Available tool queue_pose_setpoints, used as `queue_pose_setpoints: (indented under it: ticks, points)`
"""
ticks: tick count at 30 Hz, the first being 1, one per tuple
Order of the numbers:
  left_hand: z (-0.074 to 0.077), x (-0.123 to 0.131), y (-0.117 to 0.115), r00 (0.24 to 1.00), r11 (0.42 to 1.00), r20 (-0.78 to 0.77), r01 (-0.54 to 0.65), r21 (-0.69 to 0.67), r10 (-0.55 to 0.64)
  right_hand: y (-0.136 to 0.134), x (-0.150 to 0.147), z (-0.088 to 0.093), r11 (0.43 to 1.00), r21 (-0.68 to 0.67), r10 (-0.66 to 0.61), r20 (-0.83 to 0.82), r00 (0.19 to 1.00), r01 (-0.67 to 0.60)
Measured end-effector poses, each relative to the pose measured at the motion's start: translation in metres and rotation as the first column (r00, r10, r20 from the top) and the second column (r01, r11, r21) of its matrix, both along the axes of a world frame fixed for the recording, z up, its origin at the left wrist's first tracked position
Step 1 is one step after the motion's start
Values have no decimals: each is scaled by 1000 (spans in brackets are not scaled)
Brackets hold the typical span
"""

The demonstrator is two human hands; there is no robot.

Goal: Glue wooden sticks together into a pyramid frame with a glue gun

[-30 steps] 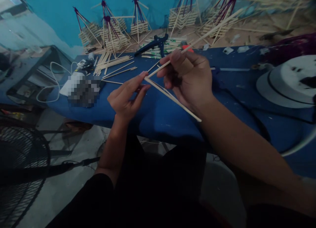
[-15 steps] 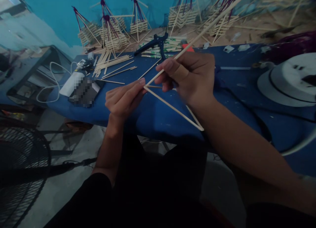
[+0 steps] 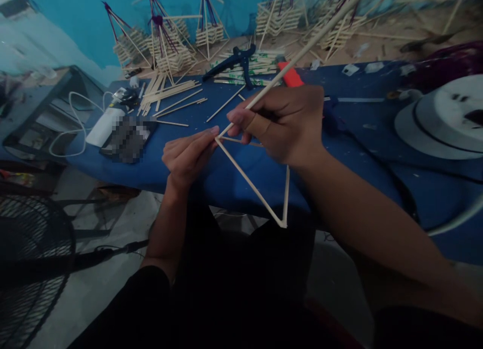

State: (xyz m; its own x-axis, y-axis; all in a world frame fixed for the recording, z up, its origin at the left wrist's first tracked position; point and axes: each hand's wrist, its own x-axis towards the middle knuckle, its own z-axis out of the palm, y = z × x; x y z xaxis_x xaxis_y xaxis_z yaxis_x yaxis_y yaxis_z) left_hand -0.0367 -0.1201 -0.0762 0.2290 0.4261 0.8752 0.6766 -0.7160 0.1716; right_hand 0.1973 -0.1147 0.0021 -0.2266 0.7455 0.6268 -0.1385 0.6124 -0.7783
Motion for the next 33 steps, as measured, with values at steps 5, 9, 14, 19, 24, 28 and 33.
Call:
queue_pose_setpoints:
  ticks: [5, 9, 14, 19, 24, 28, 33]
  points:
    - [1, 2, -2, 1000, 998, 2, 7, 58, -7, 3, -1, -1, 999, 37, -18, 7, 1000, 18]
    - [0, 1, -3, 1000, 999, -6, 11, 49, -11, 1, -1, 1, 995, 48, -89, 117, 989, 84]
    - [0, -1, -1, 998, 991, -52, 12, -133, -19, 1, 2, 3, 989, -13, -137, 297, 945, 147]
    - [0, -6, 2, 973, 887, -183, -208, -413, 143, 19, 2, -9, 972, 45, -218, 523, 824, 229]
    - [10, -13, -17, 989, 837, -25, -137, -530, 146, 41, 4, -22, 972, 31, -190, 696, 693, 235]
    - [18, -18, -45, 996, 808, -43, 34, -588, -73, 50, 8, -25, 984, 5, -120, 755, 644, 177]
    - [11, -21, -64, 951, 818, -244, 18, -575, -192, 60, 14, -27, 997, -9, -29, 853, 520, 71]
